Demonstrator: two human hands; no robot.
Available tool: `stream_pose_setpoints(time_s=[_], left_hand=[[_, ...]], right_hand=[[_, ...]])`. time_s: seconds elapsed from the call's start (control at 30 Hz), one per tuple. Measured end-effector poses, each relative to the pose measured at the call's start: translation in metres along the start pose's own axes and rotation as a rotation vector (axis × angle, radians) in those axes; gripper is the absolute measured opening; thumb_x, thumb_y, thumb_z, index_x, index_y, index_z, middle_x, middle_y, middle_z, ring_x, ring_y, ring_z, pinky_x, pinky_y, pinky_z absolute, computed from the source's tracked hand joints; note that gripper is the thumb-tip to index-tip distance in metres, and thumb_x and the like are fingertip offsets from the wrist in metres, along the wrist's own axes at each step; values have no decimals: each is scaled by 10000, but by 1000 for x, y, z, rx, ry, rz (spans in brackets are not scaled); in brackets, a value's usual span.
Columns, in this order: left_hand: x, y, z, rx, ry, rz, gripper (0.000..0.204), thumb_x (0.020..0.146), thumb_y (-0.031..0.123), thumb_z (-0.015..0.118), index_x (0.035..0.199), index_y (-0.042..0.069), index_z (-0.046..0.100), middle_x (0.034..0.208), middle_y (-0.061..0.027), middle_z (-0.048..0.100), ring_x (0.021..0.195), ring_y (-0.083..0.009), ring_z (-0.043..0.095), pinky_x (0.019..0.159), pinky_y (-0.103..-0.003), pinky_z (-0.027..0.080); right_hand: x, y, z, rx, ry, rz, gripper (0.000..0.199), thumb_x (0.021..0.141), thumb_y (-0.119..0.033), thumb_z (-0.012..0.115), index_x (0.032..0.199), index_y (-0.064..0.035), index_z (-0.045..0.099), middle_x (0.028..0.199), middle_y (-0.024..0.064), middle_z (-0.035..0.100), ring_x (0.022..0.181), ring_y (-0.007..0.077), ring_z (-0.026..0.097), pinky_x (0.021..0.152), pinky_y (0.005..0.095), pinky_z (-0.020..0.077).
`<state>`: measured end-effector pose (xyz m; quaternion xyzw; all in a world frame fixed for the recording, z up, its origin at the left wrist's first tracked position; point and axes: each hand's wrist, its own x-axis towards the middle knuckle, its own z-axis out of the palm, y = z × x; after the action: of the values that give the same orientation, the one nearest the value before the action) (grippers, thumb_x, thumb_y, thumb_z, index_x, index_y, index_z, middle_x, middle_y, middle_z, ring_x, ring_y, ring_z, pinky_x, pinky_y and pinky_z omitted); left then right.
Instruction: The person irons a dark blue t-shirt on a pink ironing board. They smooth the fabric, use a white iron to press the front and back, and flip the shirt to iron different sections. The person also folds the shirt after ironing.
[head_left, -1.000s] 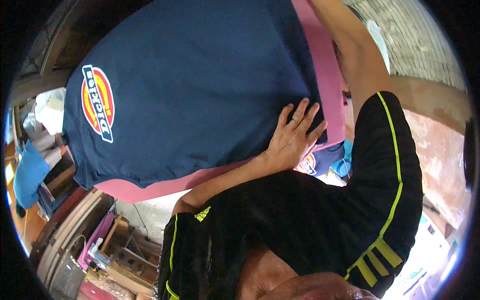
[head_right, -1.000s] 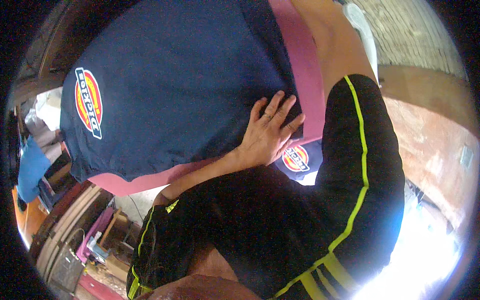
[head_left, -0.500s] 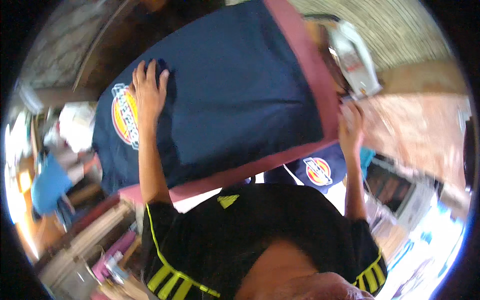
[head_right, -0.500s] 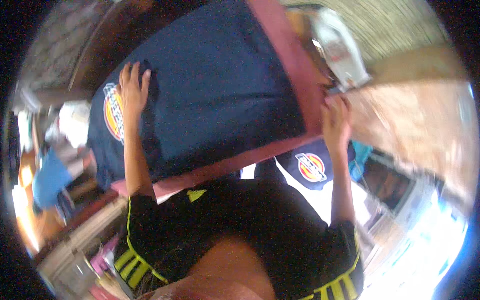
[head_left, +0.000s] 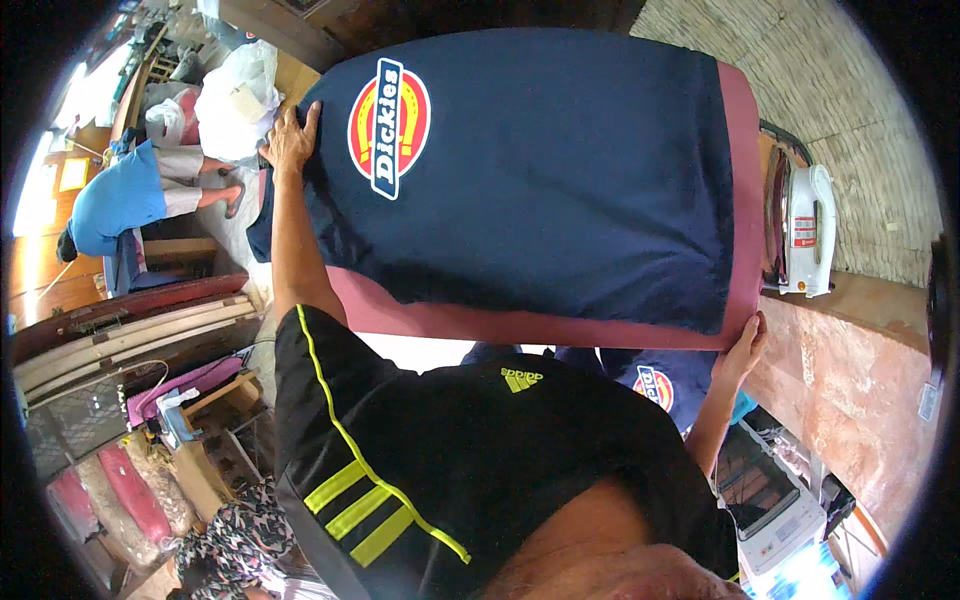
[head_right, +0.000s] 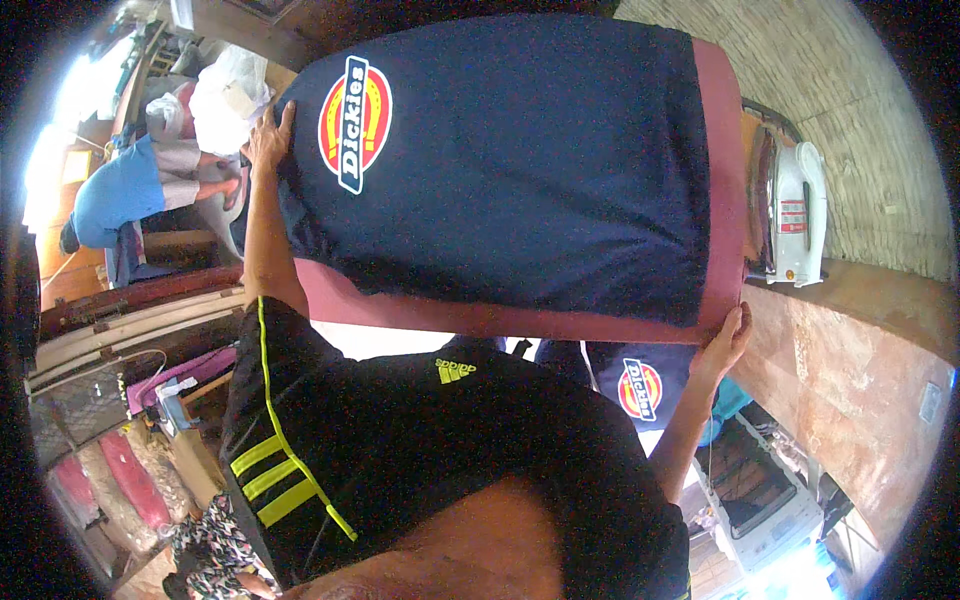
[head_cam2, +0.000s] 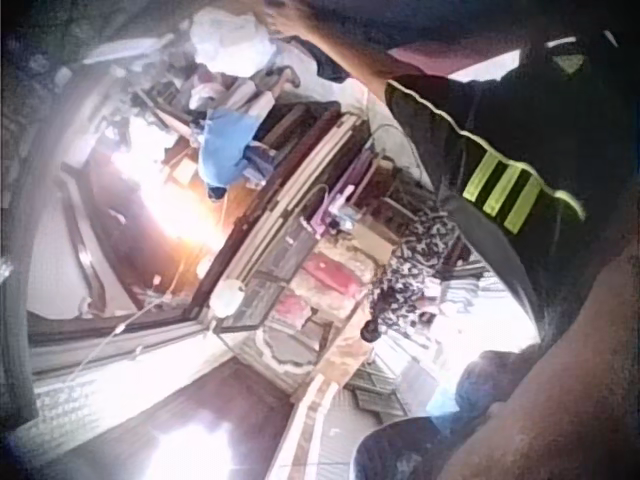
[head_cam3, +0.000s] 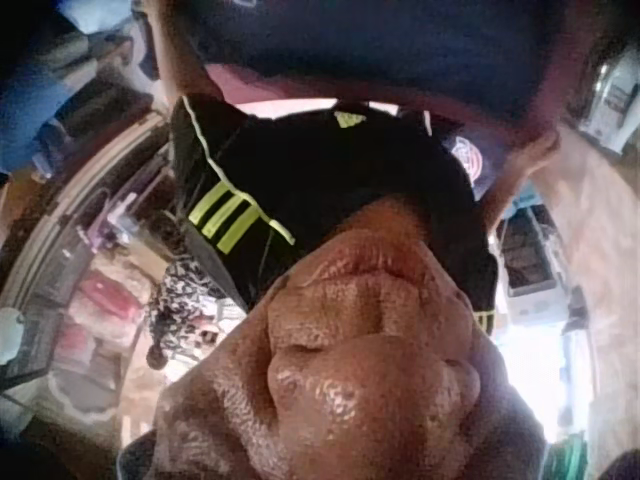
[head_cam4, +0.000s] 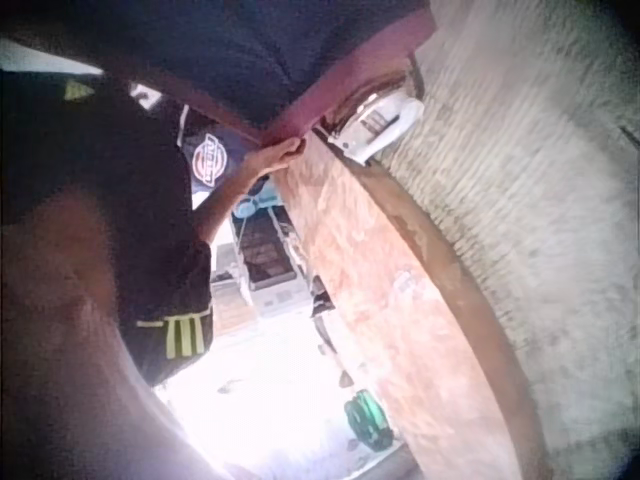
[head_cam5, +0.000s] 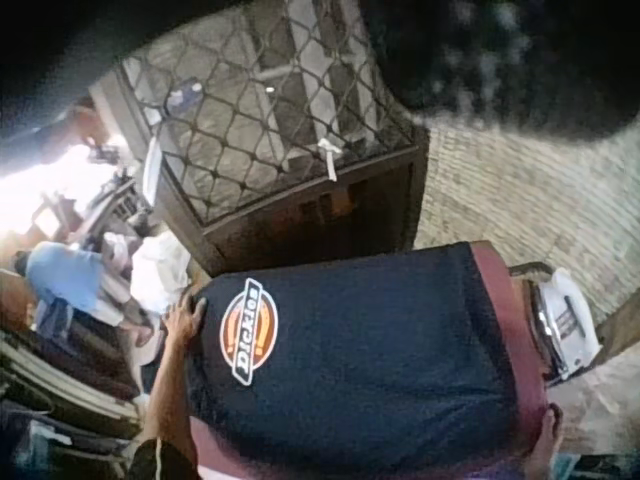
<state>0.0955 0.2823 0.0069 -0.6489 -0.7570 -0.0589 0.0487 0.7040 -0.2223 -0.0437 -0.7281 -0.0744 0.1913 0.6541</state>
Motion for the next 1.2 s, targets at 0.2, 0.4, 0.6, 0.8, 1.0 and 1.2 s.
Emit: stream_pose_setpoints(time_s=[0.2, 0.4, 0.6, 0.8, 1.0, 1.2], left_hand=[[10, -2, -6, 2, -125, 1, 870, 877, 819, 335, 1420, 170, 537, 1497, -128, 487, 1403, -373, 410, 1112, -703, 169], [-6, -20, -2, -14, -81, 10, 869, 866, 830, 349, 1416, 186, 541, 1441, -191, 529, 1371, -396, 448, 1078, -742, 164], [-24, -27, -13, -61, -78, 73, 833, 889, 796, 368, 1419, 173, 530, 1412, -219, 540, 1335, -422, 476, 1062, -716, 244], [-55, -110, -17, -261, 271, 222, 680, 917, 621, 530, 1389, 132, 546, 1366, -227, 559, 1255, -428, 531, 1037, -512, 422], [-150, -214, -19, -532, -11, -257, 607, 867, 529, 690, 1181, 11, 669, 1056, -206, 707, 990, -311, 683, 864, -400, 513], [-177, -150, -60, -382, -42, -207, 551, 826, 486, 778, 971, -41, 712, 848, -79, 695, 764, -163, 612, 731, -294, 493]], right_hand=[[1, -8, 5, -61, 90, -42, 485, 983, -298, 635, 1384, -58, 505, 1145, 67, 630, 824, 128, 602, 596, 252, 472], [19, 2, -18, -82, 5, 0, 572, 967, -315, 643, 1442, -56, 461, 1352, 148, 552, 1146, 263, 580, 854, 382, 526], [16, -11, -5, 14, -18, 43, 601, 948, -340, 665, 1450, -88, 452, 1360, 140, 544, 1147, 279, 584, 869, 422, 539], [4, -20, -5, -77, -53, 36, 577, 971, -381, 623, 1433, -85, 447, 1398, 122, 491, 1179, 293, 561, 845, 440, 560], [-5, -23, 15, -430, -31, -40, 601, 990, -426, 556, 1434, -41, 433, 1401, 158, 483, 1217, 315, 529, 936, 431, 531], [60, 63, -34, -636, 27, -393, 465, 994, -264, 508, 1388, -18, 510, 1359, 192, 562, 1235, 280, 553, 999, 451, 467]])
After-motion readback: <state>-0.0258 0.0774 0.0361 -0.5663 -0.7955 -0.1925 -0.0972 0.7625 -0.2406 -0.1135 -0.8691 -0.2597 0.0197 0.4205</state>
